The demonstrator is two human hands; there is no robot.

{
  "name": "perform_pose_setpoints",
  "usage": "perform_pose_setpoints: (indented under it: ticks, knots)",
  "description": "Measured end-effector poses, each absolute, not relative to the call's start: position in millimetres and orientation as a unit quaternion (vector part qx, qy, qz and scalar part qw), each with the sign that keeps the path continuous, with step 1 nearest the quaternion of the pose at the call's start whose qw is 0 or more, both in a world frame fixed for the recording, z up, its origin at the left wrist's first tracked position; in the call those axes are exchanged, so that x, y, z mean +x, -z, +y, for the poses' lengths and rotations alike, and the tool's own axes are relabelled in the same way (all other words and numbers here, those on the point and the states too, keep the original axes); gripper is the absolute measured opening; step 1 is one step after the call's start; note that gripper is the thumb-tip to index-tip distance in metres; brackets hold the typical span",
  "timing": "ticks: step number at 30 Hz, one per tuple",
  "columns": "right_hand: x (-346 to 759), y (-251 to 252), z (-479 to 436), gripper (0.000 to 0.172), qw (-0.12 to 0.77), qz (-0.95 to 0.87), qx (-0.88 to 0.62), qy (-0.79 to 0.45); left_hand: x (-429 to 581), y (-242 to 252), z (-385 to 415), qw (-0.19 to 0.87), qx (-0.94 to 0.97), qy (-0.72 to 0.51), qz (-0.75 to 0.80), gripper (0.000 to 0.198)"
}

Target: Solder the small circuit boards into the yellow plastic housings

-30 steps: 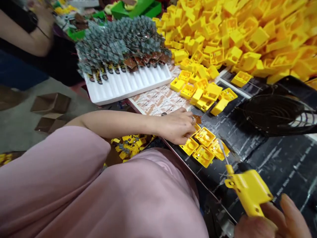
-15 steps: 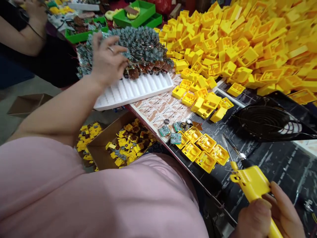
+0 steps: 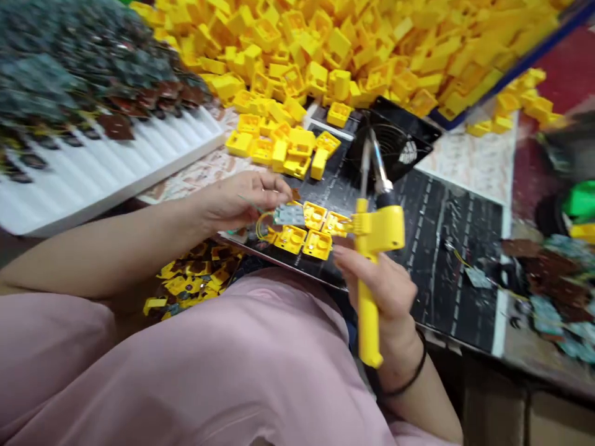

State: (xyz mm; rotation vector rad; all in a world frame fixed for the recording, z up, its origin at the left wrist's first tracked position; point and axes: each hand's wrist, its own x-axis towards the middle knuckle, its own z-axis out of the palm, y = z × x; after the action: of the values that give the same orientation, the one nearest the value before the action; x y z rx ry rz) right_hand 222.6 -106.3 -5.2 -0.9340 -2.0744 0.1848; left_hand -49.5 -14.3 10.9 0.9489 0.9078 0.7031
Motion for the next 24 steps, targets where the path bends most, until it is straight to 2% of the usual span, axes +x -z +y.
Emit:
perform_pose_setpoints:
  ticks: [3,5,7,11,13,17,21,24]
  knots:
    - [218.5,6.9,-104.1,0.059,0.449,-0.815,-0.366,-0.029,-12.6,-1.1,-27.2,0.827,0.371,-0.229,0.353,0.030]
    - [213.3,8.8,-103.6,0.057,0.504,-0.784,-0.363,0.011,-4.6,2.8,-34.1,0.837,0.381,-0.220,0.325,0.033]
    - [210.5,11.3,-104.2,0.059,0.533,-0.757,-0.375,0.040,-5.6,2.9,-40.1,0.795,0.438,-0.263,0.328,0.032]
    - [208.9,18.4,-106.9,0.059,0.527,-0.755,-0.385,0.059,-2.7,-3.6,-52.8,0.644,0.556,-0.360,0.383,0.034]
    - [205.0,21.9,-107.9,0.055,0.532,-0.749,-0.389,0.064,9.2,-3.1,-58.0,0.635,0.534,-0.403,0.385,0.036]
    - [198.6,26.1,-108.6,0.056,0.545,-0.738,-0.394,0.060,29.5,3.8,-58.9,0.683,0.447,-0.447,0.366,0.043]
    - [218.7,27.1,-113.7,0.051,0.507,-0.754,-0.416,0.037,9.2,-6.4,-48.6,0.664,0.542,-0.340,0.387,0.037]
    - [243.8,23.4,-127.5,0.034,0.502,-0.763,-0.406,0.015,-18.5,-18.6,-41.2,0.506,0.723,-0.232,0.409,0.025]
